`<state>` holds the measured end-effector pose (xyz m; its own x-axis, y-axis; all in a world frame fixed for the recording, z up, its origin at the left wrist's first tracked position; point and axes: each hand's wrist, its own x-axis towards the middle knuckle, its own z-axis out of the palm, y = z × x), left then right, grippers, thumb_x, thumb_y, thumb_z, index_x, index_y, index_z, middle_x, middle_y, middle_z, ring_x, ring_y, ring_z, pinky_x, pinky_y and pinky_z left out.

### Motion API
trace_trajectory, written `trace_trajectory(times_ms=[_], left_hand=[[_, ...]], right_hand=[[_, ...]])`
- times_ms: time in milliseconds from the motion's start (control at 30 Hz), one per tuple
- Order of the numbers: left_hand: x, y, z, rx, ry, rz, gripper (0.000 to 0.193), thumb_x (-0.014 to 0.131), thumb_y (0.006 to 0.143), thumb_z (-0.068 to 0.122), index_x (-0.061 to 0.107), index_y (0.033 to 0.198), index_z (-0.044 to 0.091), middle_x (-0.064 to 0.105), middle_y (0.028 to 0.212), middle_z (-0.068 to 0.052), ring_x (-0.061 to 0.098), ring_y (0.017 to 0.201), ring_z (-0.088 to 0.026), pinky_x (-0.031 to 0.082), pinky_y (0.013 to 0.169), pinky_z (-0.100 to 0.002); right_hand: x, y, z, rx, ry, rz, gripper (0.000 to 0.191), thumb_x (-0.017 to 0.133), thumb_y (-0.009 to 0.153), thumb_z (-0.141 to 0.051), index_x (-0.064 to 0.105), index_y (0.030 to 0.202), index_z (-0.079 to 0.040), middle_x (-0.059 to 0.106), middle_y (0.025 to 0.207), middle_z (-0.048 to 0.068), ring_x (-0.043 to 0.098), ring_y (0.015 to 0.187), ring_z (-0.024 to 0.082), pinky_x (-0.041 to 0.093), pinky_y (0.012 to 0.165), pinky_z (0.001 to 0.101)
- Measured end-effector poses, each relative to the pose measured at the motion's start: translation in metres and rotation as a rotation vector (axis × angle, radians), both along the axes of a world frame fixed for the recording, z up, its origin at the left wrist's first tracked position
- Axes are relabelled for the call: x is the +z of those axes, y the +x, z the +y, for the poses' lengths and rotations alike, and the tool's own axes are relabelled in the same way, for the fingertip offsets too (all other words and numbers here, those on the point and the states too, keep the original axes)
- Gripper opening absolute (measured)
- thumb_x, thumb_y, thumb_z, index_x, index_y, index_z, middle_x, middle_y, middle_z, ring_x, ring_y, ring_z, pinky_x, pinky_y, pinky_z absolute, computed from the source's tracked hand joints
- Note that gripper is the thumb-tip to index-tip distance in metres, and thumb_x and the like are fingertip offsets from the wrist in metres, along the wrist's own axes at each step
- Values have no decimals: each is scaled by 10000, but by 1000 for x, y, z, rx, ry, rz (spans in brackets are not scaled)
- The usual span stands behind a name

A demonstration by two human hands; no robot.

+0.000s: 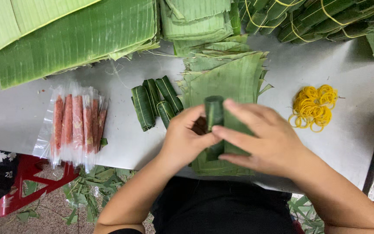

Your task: The person places a plastic-wrapped sausage roll on a banana leaf, folds the leaf around it into a tight cylinder, and secures it with a yellow rubber band, setting the finished bundle with others on the table. They repeat this wrapping cycle for several sausage rolls, occasionally stacking finished bundles.

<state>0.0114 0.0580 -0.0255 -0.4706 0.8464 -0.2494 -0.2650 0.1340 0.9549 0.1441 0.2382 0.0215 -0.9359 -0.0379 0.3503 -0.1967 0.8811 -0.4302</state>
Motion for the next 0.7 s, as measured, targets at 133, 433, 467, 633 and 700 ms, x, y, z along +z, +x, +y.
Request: trace_trajectory(times_ms=[133,433,467,633,700], left_hand=[[8,6,0,-55,-94,79,785,861,838,86,541,1554,112,738,1031,-16,658,857,-18,578,756,-188],[10,-9,-15,-251,242,98,1041,954,719,249,361,1542,18,665,1339,-115,672,1245,-178,528,1114,-352],[9,-5,-14,-214,221,88,992,933,739,282,372,1514,22,675,1310,-111,683,1215,-166,541,1106,-339],[3,17,-9,-126,158,-279,881,870,817,353,396,1477,12,673,1235,-120,667,1123,-167,560,998,-315],[-3,19,-8,-211,109,-414,914,879,800,380,372,1469,20,673,1215,-115,662,1087,-156,554,932,-310]], right_hand=[[-4,6,-9,-39,-3,-187,769,936,604,-412,633,1261,-150,605,1356,167,692,733,290,539,588,391],[-6,21,-2,-55,-379,-61,692,750,755,-568,699,1273,-112,631,1396,197,712,1009,289,546,858,359],[-7,19,-4,-48,-313,-48,714,705,760,-601,707,1266,-99,636,1386,204,684,1052,314,522,915,397],[-9,14,-15,45,-209,149,501,608,952,-428,694,1223,-16,667,1290,202,651,1188,383,482,1072,502],[-9,15,-15,95,-289,157,410,628,957,-344,694,1190,-13,689,1252,151,661,1168,356,489,1089,523]])
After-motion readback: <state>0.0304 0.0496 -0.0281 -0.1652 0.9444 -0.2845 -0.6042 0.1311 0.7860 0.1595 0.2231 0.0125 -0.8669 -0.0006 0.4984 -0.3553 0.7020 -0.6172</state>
